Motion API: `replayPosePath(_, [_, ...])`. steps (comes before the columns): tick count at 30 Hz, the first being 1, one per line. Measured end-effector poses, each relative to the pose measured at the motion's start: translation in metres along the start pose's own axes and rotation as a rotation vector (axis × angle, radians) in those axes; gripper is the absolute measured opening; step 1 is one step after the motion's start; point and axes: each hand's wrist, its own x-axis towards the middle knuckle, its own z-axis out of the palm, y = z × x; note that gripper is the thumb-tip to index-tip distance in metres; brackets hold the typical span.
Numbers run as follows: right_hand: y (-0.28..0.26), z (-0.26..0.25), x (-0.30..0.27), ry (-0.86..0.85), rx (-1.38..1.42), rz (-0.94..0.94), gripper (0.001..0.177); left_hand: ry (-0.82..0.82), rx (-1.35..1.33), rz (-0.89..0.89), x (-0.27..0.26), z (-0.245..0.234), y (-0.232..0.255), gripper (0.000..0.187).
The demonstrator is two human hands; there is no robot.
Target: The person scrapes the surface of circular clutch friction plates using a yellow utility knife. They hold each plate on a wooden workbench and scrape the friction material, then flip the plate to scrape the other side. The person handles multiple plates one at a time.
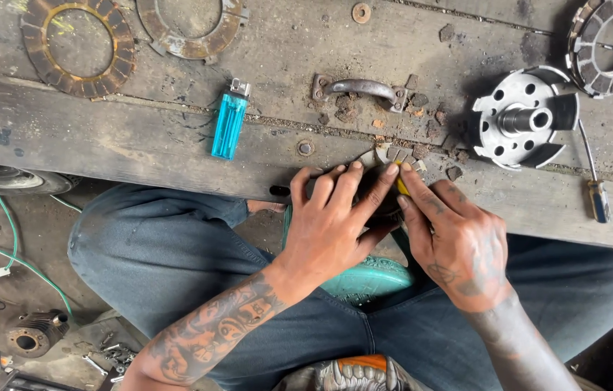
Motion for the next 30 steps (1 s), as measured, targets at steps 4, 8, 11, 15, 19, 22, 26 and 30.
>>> replayPosePath(4, [0.003, 0.002, 0.001, -0.012, 0.027, -0.005, 0.043, 0.022, 0.015, 0.004, 0.0, 0.001, -0.002, 0.064])
replayPosePath(8, [0.009, -0.002, 0.006, 0.01, 0.101, 0.01, 0.041, 0.017, 0.013, 0.012, -0.003, 0.002, -0.001, 0.068])
replayPosePath(11, [0.015, -0.016, 0.015, 0.053, 0.404, 0.089, 0.039, 0.041, 0.033, 0.033, 0.007, 0.003, -0.01, 0.072])
replayPosePath(15, [0.022, -0.018, -0.005, 0.163, 0.7, 0.155, 0.036, -0.013, 0.019, 0.062, 0.018, 0.008, -0.019, 0.063])
replayPosePath(19, [0.029, -0.008, -0.043, 0.218, 0.651, 0.197, 0.037, -0.007, 0.049, -0.012, 0.021, 0.008, -0.012, 0.065])
replayPosePath(22, [0.027, -0.013, -0.064, 0.294, 0.744, 0.236, 0.035, 0.112, 0.025, 0.031, 0.017, 0.013, -0.014, 0.042])
replayPosePath(26, [0.028, -0.009, -0.091, 0.332, 0.759, 0.254, 0.037, 0.222, 0.023, 0.157, 0.016, 0.014, -0.016, 0.03])
replayPosePath(30, [0.026, -0.011, -0.108, 0.343, 0.792, 0.263, 0.039, 0.26, -0.006, 0.13, 0.017, 0.004, -0.012, 0.028])
